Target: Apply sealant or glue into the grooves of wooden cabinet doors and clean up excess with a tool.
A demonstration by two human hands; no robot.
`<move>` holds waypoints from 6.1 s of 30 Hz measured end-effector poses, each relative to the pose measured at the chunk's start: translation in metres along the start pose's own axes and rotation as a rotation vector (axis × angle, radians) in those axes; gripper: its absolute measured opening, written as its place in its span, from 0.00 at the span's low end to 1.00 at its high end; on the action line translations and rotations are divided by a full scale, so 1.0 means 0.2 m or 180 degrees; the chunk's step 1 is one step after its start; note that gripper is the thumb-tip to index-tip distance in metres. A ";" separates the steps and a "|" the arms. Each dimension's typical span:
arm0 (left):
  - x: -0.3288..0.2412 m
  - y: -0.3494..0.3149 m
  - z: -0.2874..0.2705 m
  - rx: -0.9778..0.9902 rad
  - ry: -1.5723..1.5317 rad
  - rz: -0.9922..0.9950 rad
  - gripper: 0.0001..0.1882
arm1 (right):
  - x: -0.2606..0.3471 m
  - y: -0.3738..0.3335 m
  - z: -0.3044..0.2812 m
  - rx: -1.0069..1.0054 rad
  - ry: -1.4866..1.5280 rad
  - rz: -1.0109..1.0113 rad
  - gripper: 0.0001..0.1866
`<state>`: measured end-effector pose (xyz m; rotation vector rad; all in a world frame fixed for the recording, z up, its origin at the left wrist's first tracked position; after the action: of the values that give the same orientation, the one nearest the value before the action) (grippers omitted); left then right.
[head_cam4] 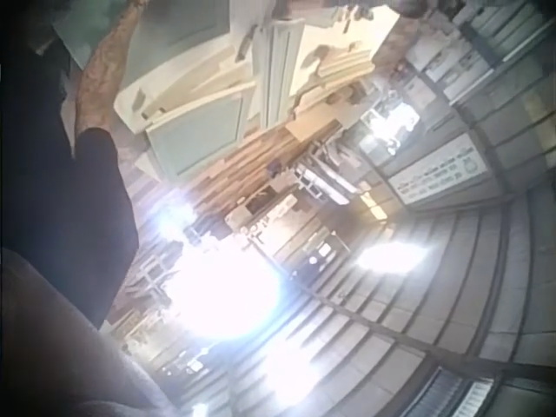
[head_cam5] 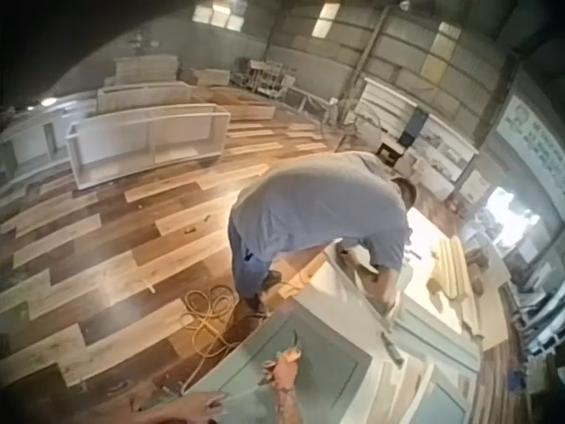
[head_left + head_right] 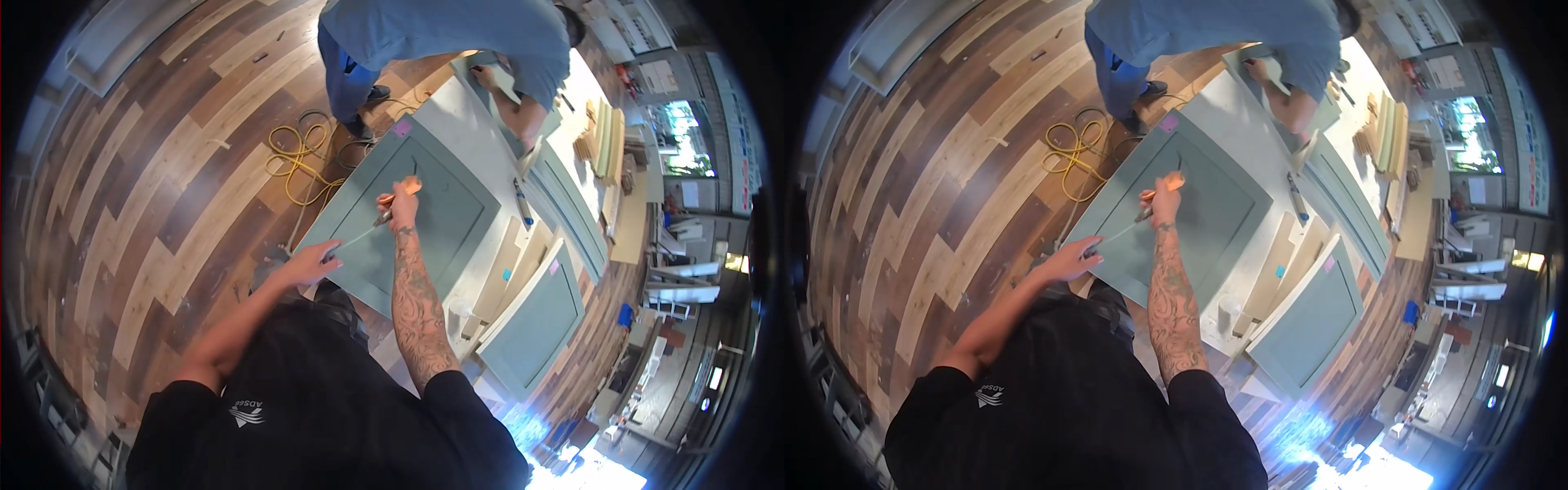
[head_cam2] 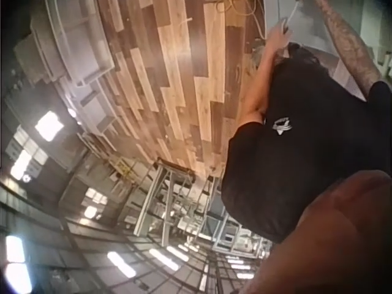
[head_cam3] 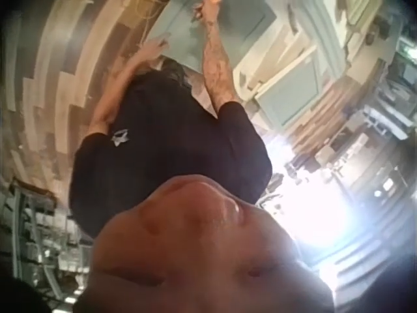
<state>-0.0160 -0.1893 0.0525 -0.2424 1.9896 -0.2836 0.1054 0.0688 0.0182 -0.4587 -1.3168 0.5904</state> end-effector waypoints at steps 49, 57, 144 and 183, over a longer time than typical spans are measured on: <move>0.74 0.16 -0.30 0.1071 -0.0262 -0.0551 0.49 | 0.05 -0.31 0.08 -0.0421 -0.3502 -0.0074 0.19; 1.13 -0.39 -0.48 -0.0329 -0.0568 -0.1675 0.38 | 0.31 0.20 0.11 -0.0513 -0.2965 -0.0424 0.13; 1.14 -0.15 -0.66 0.0182 -0.0680 -0.2155 0.29 | 0.00 -0.93 -0.98 -0.1990 -0.3370 0.0756 0.22; 0.56 0.26 -0.23 0.1165 -0.0358 -0.0349 0.46 | -0.29 -1.03 -0.02 0.0439 -0.3076 0.1183 0.16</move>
<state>-0.1066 -0.1685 -0.0409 -0.1291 1.7785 -0.6811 0.1306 -0.1264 0.1014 -0.3019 -2.0984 1.3045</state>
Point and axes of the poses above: each hand's wrist, its own y-axis towards the middle knuckle, its own z-axis out of the palm, x = y × z, the point moved 1 cm from there along y, towards the middle knuckle, and after that the axes turned 10 degrees about y, right-handed, at the moved point
